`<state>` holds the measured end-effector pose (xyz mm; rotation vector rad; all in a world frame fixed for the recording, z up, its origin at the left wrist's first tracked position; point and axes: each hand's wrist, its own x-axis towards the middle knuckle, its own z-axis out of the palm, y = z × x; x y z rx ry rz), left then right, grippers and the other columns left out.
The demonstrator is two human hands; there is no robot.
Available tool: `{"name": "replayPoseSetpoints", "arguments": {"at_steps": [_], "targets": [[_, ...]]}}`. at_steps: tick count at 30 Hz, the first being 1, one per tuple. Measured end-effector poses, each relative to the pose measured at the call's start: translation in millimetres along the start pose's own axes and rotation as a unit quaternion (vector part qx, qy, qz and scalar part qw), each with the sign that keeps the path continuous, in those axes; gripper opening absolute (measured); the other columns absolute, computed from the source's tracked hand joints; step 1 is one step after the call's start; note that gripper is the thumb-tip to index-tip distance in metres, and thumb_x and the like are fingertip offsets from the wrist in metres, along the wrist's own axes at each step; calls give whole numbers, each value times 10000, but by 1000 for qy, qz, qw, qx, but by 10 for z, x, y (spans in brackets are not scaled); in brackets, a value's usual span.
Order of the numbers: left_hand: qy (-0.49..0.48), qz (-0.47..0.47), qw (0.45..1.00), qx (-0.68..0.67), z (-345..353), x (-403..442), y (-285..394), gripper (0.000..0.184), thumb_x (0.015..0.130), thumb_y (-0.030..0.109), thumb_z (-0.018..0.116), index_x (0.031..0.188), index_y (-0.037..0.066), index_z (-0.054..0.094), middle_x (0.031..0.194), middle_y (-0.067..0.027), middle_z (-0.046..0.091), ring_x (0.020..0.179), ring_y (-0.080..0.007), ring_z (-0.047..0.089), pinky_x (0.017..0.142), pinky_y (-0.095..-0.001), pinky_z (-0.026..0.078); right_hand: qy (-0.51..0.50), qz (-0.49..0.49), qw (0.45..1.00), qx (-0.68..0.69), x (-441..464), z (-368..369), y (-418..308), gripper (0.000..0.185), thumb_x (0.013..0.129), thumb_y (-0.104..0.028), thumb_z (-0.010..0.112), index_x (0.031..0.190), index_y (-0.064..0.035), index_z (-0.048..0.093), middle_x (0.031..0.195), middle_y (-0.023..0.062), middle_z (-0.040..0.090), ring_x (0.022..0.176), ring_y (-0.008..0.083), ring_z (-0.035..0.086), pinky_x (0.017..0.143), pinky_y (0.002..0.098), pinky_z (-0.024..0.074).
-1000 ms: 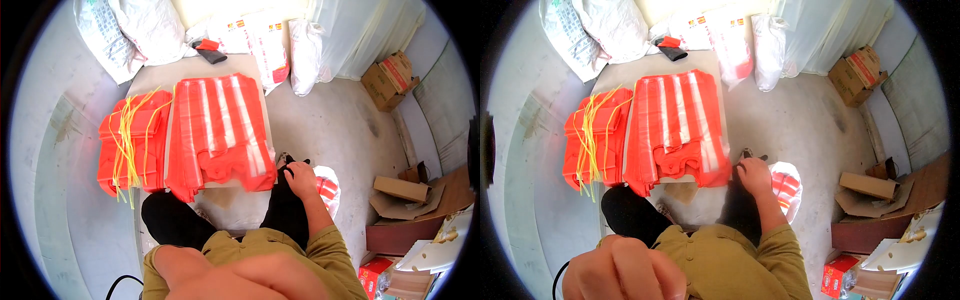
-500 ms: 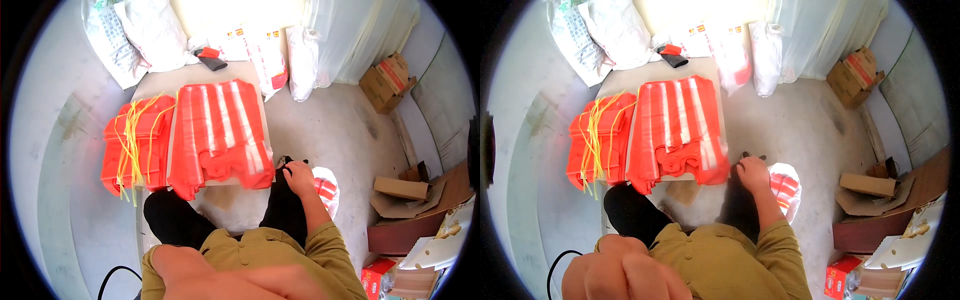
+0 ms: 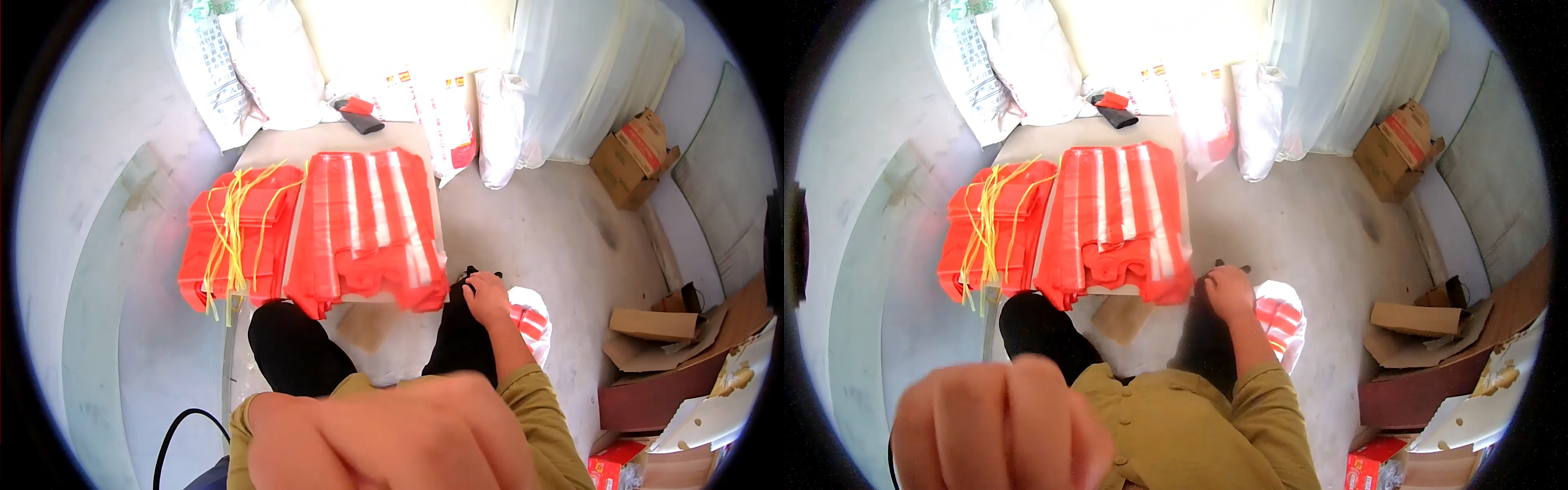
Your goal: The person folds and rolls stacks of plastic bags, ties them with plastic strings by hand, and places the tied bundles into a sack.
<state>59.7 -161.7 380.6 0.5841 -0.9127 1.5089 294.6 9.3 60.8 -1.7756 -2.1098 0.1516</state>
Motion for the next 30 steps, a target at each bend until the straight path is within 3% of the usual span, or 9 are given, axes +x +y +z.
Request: {"name": "replayPoseSetpoints", "arguments": {"at_steps": [1, 2, 4, 5, 15, 19, 23, 26, 30], "targets": [[63, 27, 980, -189, 55, 18, 18, 146, 978, 204, 643, 856, 179, 721, 931, -7, 642, 847, -180, 517, 781, -222, 440, 2, 3, 1000, 3, -3, -5, 10, 215, 943, -244, 678, 1045, -68, 750, 1212, 100, 725, 1191, 317, 631, 1051, 447, 487], [149, 31, 837, -525, 209, 80, 204, 111, 921, 178, 624, 813, 168, 648, 861, -13, 575, 769, -184, 474, 701, -247, 404, 4, 5, 1000, 6, -10, -6, 20, 214, 942, -242, 679, 1043, -68, 752, 1214, 100, 725, 1191, 317, 632, 1052, 446, 486], [59, -53, 994, 79, 65, 194, 252, 112, 958, 201, 595, 852, 170, 614, 867, -7, 547, 782, -179, 461, 713, -262, 398, 58, -28, 998, 15, -32, 30, 53, 192, 932, -222, 651, 975, -52, 730, 1094, 117, 716, 1082, 337, 643, 973, 464, 505], [33, -82, 968, 235, 43, 263, 320, 115, 977, 212, 581, 871, 170, 597, 869, -4, 533, 788, -177, 455, 719, -269, 395, 85, -44, 995, 20, -39, 50, 72, 187, 927, -212, 638, 941, -44, 719, 1034, 126, 711, 1028, 347, 649, 933, 474, 515], [-19, -76, 845, 529, -781, 457, 758, 174, 1133, 284, 449, 1028, 146, 450, 867, -2, 455, 837, -168, 439, 792, -335, 393, 108, -74, 991, 24, -17, 81, 105, 159, 906, -183, 684, 942, -33, 722, 1026, 135, 711, 1013, 359, 649, 921, 475, 514], [32, -78, 670, 738, -1569, 408, 1281, 262, 1134, 266, 445, 939, 97, 491, 857, -44, 550, 823, -164, 512, 817, -332, 442, 101, -84, 991, 18, -13, 154, 199, 165, 905, -185, 687, 955, -33, 726, 1033, 138, 712, 1012, 368, 648, 930, 476, 512], [181, -164, 587, 772, -2628, 50, 2054, 206, 1092, 215, 537, 939, 77, 550, 923, -24, 619, 842, -117, 575, 824, -298, 485, 88, -68, 994, 21, 35, 229, 200, 170, 905, -190, 695, 972, -37, 730, 1055, 144, 719, 1028, 371, 652, 944, 488, 509], [414, -233, 496, 727, -3055, -219, 2407, 183, 1060, 219, 576, 961, 65, 585, 934, -11, 638, 874, -94, 598, 818, -277, 498, 50, -38, 998, 15, 32, 124, 50, 168, 905, -175, 710, 995, -35, 726, 1118, 139, 732, 1085, 365, 657, 985, 469, 513], [392, -295, 477, 729, -3780, -783, 2902, 167, 1027, 215, 624, 1031, 49, 635, 976, -11, 661, 908, -94, 626, 800, -269, 507, 69, -42, 996, 33, 49, 173, 158, 159, 894, -156, 717, 992, -31, 724, 1100, 133, 736, 1068, 351, 671, 953, 454, 535]]}}
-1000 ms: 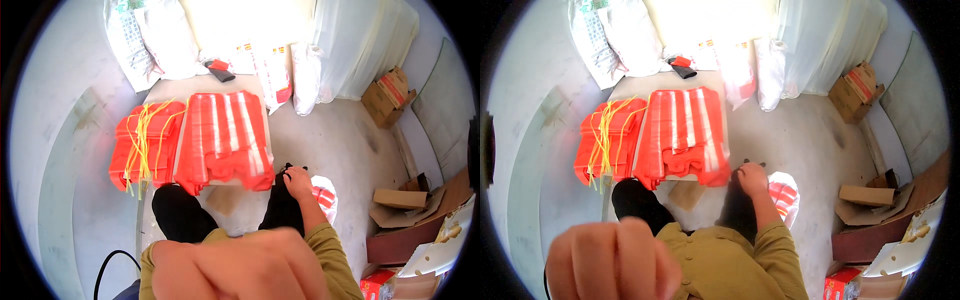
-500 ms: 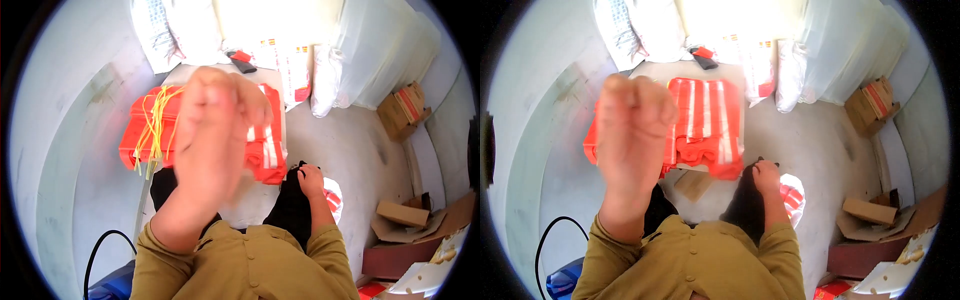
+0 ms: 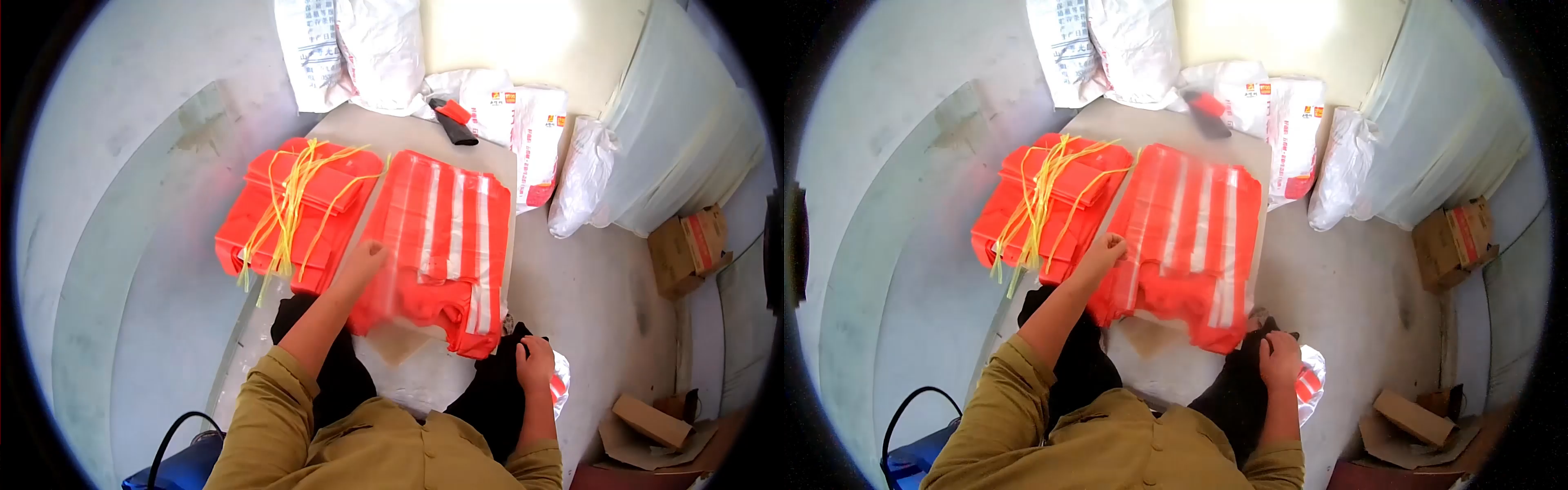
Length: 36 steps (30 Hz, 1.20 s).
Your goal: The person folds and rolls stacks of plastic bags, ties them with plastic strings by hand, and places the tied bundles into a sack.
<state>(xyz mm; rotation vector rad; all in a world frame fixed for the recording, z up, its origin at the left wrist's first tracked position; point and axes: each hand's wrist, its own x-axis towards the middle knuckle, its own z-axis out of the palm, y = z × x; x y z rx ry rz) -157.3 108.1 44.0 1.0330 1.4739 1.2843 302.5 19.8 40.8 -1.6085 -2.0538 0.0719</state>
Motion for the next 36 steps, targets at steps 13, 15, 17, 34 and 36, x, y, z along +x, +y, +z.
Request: {"name": "replayPoseSetpoints", "arguments": {"at_steps": [13, 15, 17, 34, 36], "targets": [[-160, 254, 863, 406, 308, 294, -67, 200, 842, 148, 776, 988, 50, 680, 997, -110, 637, 987, -321, 627, 828, -424, 538, 41, -7, 999, 17, 146, 20, -243, 124, 857, -37, 729, 980, -25, 716, 1045, 150, 736, 1006, 358, 695, 890, 444, 568], [-172, 250, 843, 444, 340, 245, 74, 226, 834, 177, 787, 980, 54, 667, 998, -112, 626, 1000, -327, 616, 837, -438, 534, 55, -28, 998, 24, 218, 61, -343, 143, 843, 9, 728, 983, -18, 716, 1030, 149, 736, 995, 356, 699, 882, 440, 570], [-180, 238, 832, 467, 312, 206, 111, 253, 837, 207, 794, 983, 56, 652, 1016, -110, 627, 1012, -319, 612, 850, -444, 530, 30, -59, 996, 56, 416, 161, -688, 186, 826, 28, 741, 1001, -32, 717, 1044, 139, 731, 995, 364, 694, 870, 443, 571], [-128, 283, 871, 381, 570, 301, -21, 287, 810, 142, 781, 1061, 30, 696, 1071, -105, 659, 1107, -307, 597, 948, -421, 519, -126, 22, 990, 62, 1681, 1100, -1405, 197, 932, -94, 682, 1120, -40, 703, 1109, 138, 717, 1051, 337, 668, 875, 431, 560], [-124, 268, 869, 397, 666, 307, -26, 284, 814, 124, 768, 1069, 30, 683, 1064, -109, 662, 1102, -310, 600, 936, -432, 520, -87, -30, 993, 75, 1692, 1198, -1397, 238, 946, -91, 631, 1170, -30, 683, 1113, 170, 709, 1047, 379, 653, 902, 468, 537]]}}
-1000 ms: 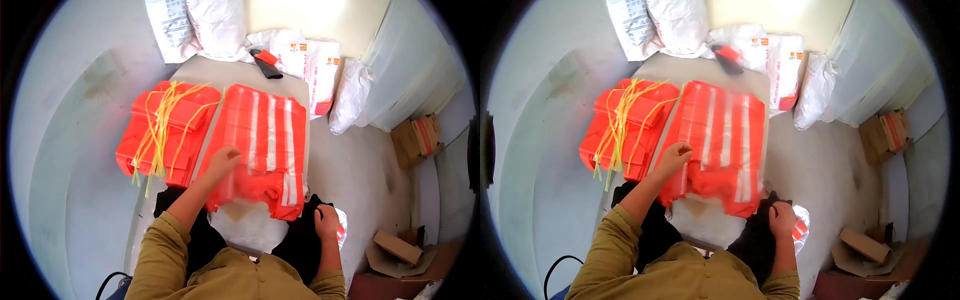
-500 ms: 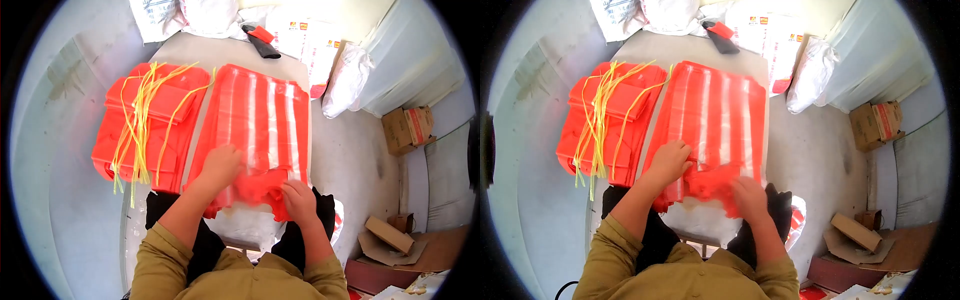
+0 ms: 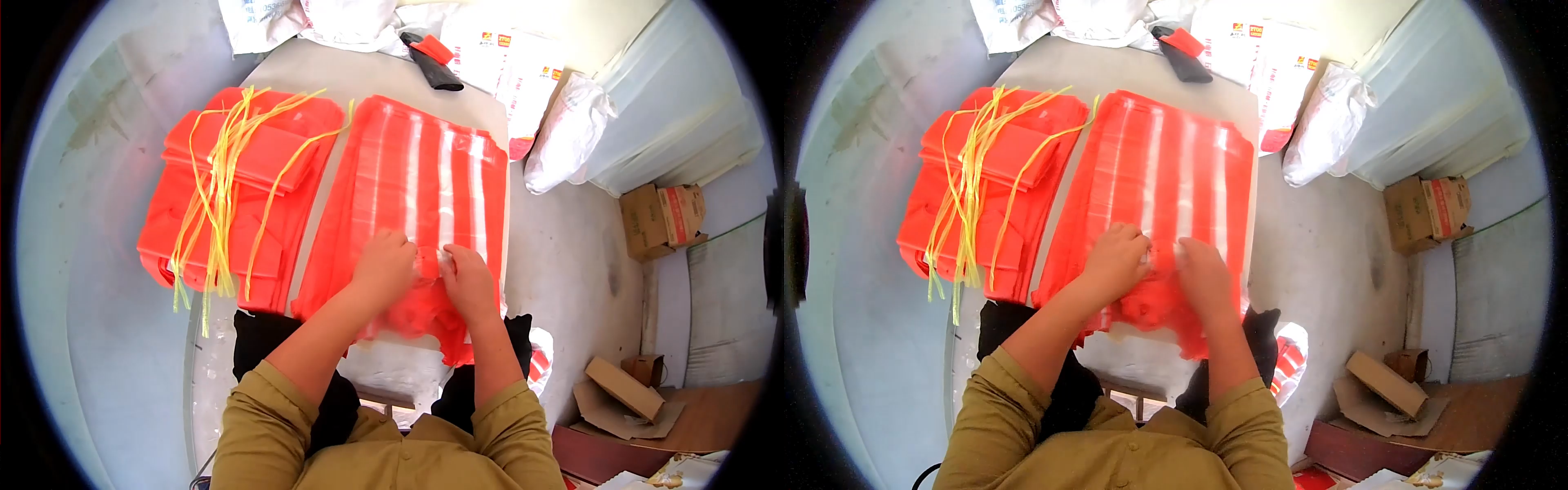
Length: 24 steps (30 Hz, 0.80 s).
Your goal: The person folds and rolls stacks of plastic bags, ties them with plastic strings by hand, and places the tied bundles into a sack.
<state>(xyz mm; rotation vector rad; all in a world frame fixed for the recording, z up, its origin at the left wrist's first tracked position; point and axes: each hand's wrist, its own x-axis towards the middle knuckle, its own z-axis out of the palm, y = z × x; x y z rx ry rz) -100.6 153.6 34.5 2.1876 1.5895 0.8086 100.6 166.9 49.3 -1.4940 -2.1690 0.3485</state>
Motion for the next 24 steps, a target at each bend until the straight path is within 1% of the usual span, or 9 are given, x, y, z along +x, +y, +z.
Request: {"name": "replayPoseSetpoints", "arguments": {"at_steps": [1, 4, 8, 10, 13, 14, 17, 20, 24], "targets": [[-17, -12, 1000, 1, 15, 14, 37, 280, 820, 112, 756, 1075, 31, 676, 1065, -114, 664, 1097, -314, 605, 927, -440, 522, 17, -28, 999, 4, 5, 49, 6, 260, 953, -89, 605, 1195, -26, 672, 1116, 186, 705, 1045, 401, 645, 916, 487, 526], [-34, -18, 999, -9, 60, 10, 59, 284, 847, 85, 717, 1115, 29, 642, 1084, -137, 673, 1074, -340, 621, 900, -466, 527, -35, -75, 996, -37, 30, 101, 2, 497, 895, -91, 718, 1374, -38, 596, 1212, 165, 674, 1138, 357, 618, 942, 449, 529], [-123, -95, 982, -111, -179, 68, 185, 315, 906, 62, 648, 1215, 25, 601, 1153, -175, 683, 1089, -383, 638, 898, -470, 535, -95, 64, 993, 39, 107, 19, -105, 529, 856, -47, 716, 1371, -55, 596, 1107, 133, 667, 1059, 299, 629, 920, 399, 531], [-101, -117, 971, -184, -248, 52, 204, 346, 930, 63, 625, 1270, 26, 582, 1172, -176, 685, 1114, -381, 641, 912, -453, 539, -121, 150, 973, 128, 128, -82, -154, 475, 843, -30, 705, 1313, -51, 634, 1057, 114, 655, 1015, 268, 629, 900, 370, 529], [-50, -140, 962, -230, -296, 36, 140, 386, 960, 76, 602, 1341, 32, 563, 1216, -178, 678, 1164, -346, 639, 947, -432, 537, -135, 93, 974, 154, 119, -145, -61, 332, 850, -4, 678, 1181, -36, 679, 1067, 81, 668, 1005, 213, 632, 871, 340, 518], [-31, -145, 961, -235, -313, 37, 102, 398, 969, 82, 597, 1363, 34, 559, 1233, -179, 674, 1183, -329, 637, 961, -426, 535, -107, 113, 968, 197, 89, -144, -73, 284, 863, -6, 670, 1146, -31, 682, 1062, 75, 677, 1001, 209, 636, 865, 339, 518], [141, -143, 951, -236, -329, 39, -104, 351, 1026, 185, 568, 1331, 12, 564, 1294, -178, 626, 1248, -332, 575, 1041, -428, 474, -54, 157, 944, 284, 38, -197, -194, 174, 906, -10, 644, 1075, -23, 686, 1044, 57, 701, 990, 189, 647, 849, 328, 514], [195, -250, 840, -441, -441, 36, -303, 435, 1083, 323, 499, 1394, 21, 535, 1382, -170, 579, 1341, -299, 507, 1146, -411, 381, -59, 178, 934, 305, 64, -261, -289, 133, 955, -19, 619, 1073, -30, 679, 1017, 37, 707, 972, 151, 647, 843, 301, 509], [174, -312, 711, -606, -565, -108, -310, 546, 1122, 463, 373, 1456, 53, 505, 1521, -118, 471, 1465, -245, 366, 1239, -400, 222, -46, 209, 894, 393, 36, -216, -319, 91, 995, -36, 604, 1062, -36, 667, 995, 21, 695, 937, 113, 640, 841, 275, 506]]}}
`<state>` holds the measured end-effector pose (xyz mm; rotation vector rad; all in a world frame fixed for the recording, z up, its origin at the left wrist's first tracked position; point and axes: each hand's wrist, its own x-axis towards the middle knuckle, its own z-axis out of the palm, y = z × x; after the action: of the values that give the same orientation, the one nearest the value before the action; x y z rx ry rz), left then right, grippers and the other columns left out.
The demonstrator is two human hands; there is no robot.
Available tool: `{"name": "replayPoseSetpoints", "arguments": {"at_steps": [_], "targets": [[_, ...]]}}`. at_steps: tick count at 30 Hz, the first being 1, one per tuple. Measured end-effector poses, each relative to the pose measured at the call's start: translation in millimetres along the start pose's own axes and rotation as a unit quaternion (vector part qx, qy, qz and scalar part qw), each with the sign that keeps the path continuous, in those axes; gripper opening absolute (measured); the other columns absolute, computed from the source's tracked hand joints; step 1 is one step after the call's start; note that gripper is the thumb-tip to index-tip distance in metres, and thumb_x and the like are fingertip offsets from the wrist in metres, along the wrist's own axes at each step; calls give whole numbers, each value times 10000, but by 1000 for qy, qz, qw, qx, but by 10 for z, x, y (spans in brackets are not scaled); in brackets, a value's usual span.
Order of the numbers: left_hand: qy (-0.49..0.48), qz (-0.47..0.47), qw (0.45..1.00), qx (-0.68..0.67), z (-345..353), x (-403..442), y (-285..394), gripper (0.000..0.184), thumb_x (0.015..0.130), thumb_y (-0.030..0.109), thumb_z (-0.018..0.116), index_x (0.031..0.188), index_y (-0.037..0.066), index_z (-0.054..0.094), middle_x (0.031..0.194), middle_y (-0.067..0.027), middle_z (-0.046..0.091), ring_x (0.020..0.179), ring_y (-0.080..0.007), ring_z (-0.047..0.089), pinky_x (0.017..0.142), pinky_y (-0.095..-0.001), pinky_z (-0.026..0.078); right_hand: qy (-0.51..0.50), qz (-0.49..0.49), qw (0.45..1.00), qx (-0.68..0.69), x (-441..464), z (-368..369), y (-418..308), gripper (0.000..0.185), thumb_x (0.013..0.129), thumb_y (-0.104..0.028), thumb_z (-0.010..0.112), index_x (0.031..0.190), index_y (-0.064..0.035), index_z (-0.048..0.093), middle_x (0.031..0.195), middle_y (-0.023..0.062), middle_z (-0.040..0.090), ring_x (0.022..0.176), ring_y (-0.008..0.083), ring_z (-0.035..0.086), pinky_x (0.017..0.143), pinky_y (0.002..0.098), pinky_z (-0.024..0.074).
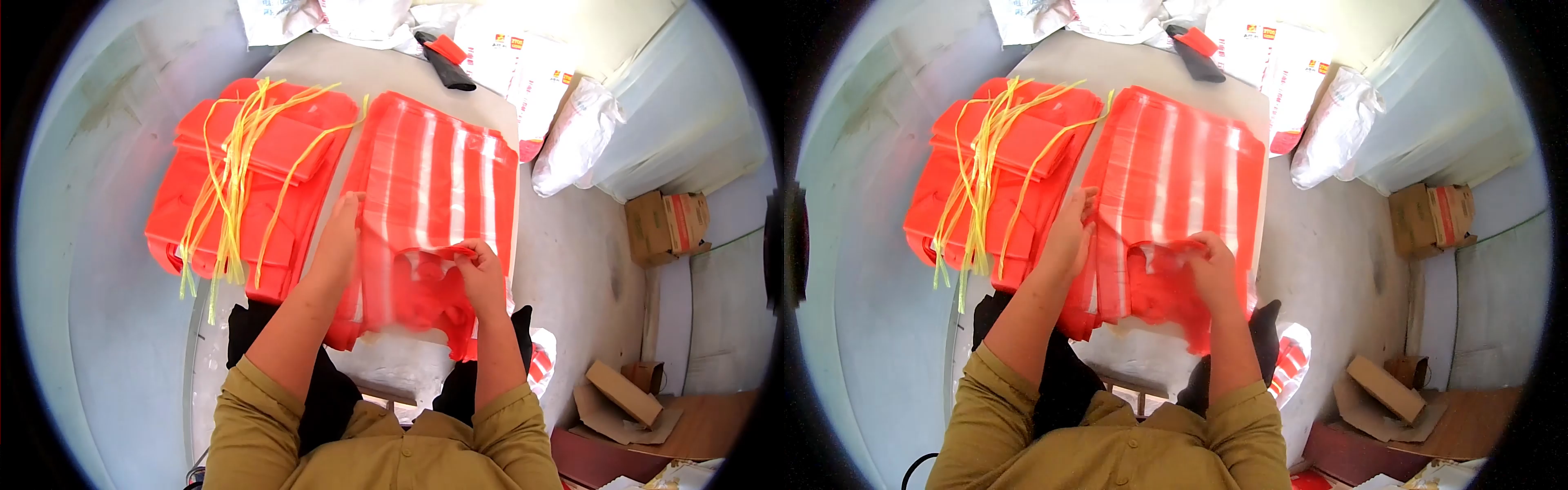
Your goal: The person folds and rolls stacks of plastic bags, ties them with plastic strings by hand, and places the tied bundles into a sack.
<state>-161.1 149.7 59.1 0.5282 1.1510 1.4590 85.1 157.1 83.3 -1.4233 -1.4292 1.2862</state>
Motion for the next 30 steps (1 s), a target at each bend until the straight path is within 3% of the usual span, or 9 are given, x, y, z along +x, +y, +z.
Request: {"name": "replayPoseSetpoints", "arguments": {"at_steps": [4, 11, 14, 16, 17, 21, 25, 29, 30], "targets": [[-28, -48, 997, -47, -21, -74, 13, 611, 1123, 490, 353, 1517, 30, 438, 1553, -136, 436, 1477, -249, 350, 1247, -413, 218, 21, -6, 992, 122, 48, 13, 205, 83, 1014, -34, 588, 1057, -43, 658, 989, 25, 700, 927, 111, 640, 848, 277, 512], [-74, -42, 995, -47, -61, -12, -70, 659, 1110, 512, 391, 1557, 28, 387, 1537, -138, 466, 1388, -245, 464, 1178, -379, 355, 38, -4, 991, 130, 147, -36, 443, 83, 1026, -46, 601, 1091, -46, 653, 1022, 45, 719, 932, 136, 664, 840, 283, 528], [-65, -15, 998, 7, -139, 75, -288, 620, 1098, 457, 476, 1585, 89, 371, 1388, -124, 571, 1242, -189, 539, 1114, -356, 395, 50, 6, 988, 144, 114, -17, 368, 84, 1037, -27, 573, 1046, -50, 653, 1018, 50, 732, 948, 135, 663, 870, 283, 525], [-69, -60, 987, 129, -52, -127, -21, 633, 1059, 359, 565, 1608, 136, 344, 1281, -107, 597, 1138, -159, 559, 1037, -339, 434, 56, 1, 987, 150, 116, -27, 400, 82, 1035, -29, 579, 1048, -49, 657, 1015, 47, 732, 952, 134, 663, 868, 283, 526], [-70, -81, 976, 190, -17, -224, 93, 661, 1039, 311, 609, 1619, 160, 330, 1228, -99, 609, 1085, -144, 569, 998, -330, 453, 54, 3, 989, 140, 100, -25, 397, 85, 1025, -32, 591, 1070, -48, 662, 1014, 45, 726, 946, 134, 663, 851, 284, 528], [-132, -16, 932, 336, -133, -504, 88, 823, 929, 131, 686, 1642, 186, 279, 1054, -73, 629, 946, -130, 598, 868, -316, 498, 55, -13, 997, 56, 4, 13, 441, 123, 984, -28, 623, 1090, -32, 685, 1017, 57, 718, 938, 150, 669, 831, 296, 537], [-174, -9, 935, 310, -295, -599, -77, 882, 884, 40, 692, 1645, 171, 266, 971, -69, 659, 886, -130, 625, 823, -308, 517, 45, -81, 992, -87, -116, 17, 548, 87, 986, 1, 639, 1058, -12, 686, 1093, 63, 713, 1008, 159, 657, 910, 288, 522], [-168, -61, 953, 246, -394, -646, 134, 884, 872, -15, 683, 1639, 150, 275, 1004, -70, 677, 898, -114, 634, 817, -279, 518, 39, -153, 980, -122, -211, 37, 688, 107, 956, 23, 648, 1052, 1, 691, 1123, 86, 705, 1059, 183, 654, 934, 296, 519], [-169, -51, 956, 233, -435, -644, 161, 862, 869, -6, 674, 1627, 151, 295, 955, -54, 645, 841, -102, 593, 760, -270, 493, 37, -165, 978, -118, -261, 83, 654, 114, 950, 30, 647, 1050, 0, 693, 1123, 90, 705, 1070, 186, 652, 936, 298, 519]]}}
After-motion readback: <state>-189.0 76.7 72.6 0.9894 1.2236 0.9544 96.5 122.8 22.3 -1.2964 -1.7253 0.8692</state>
